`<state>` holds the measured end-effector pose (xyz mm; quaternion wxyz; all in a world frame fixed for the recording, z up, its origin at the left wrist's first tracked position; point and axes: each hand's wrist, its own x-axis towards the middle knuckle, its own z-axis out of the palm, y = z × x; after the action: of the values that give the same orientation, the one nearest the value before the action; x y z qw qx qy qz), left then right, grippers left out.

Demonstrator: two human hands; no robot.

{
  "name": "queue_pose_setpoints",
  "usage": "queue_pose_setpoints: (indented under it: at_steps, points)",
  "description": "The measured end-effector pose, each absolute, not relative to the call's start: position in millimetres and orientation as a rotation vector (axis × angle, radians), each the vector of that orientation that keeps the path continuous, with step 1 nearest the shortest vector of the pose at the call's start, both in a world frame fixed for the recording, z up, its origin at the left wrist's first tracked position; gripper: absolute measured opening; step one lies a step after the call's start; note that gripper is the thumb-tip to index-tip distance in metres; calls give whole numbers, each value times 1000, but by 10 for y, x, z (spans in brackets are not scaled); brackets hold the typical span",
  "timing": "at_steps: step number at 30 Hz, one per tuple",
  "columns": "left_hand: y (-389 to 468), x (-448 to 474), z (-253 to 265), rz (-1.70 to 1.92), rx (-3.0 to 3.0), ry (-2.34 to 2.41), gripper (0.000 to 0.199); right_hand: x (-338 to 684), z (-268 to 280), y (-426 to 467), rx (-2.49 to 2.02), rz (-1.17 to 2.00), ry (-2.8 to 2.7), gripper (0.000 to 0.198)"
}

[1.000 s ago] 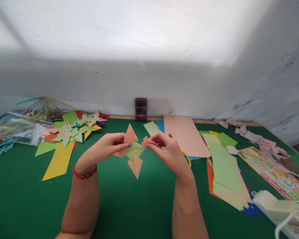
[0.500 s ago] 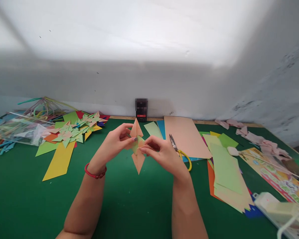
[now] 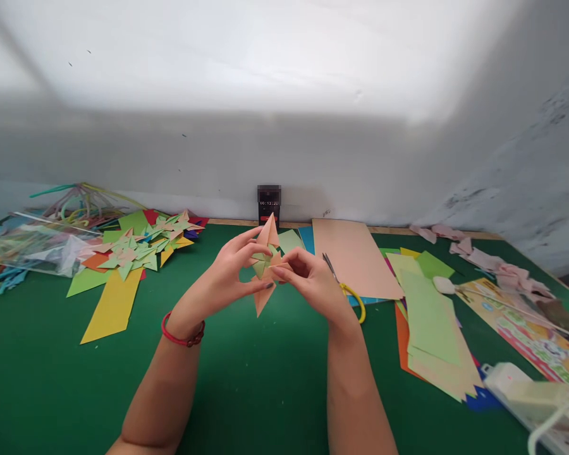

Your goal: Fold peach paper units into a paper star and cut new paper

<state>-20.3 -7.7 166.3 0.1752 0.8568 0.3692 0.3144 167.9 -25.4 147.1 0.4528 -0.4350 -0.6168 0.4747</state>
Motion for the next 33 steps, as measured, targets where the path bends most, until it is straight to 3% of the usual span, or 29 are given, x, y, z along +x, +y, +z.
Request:
queue_pose_setpoints:
  at_steps: [10,20,33]
  points:
    - [-95,-161,1626,787,2453,1151,33,1640,1421,-212,-1049,1209,-1450,23]
    - [-90,-46,1530,853,2580,1345,18,1574,1376,-167,-1023,1253,-1367,24]
    - [-83,-13,1519,896,2589,1451,17,1556,1335,-127,-1006,1241,-1328,26]
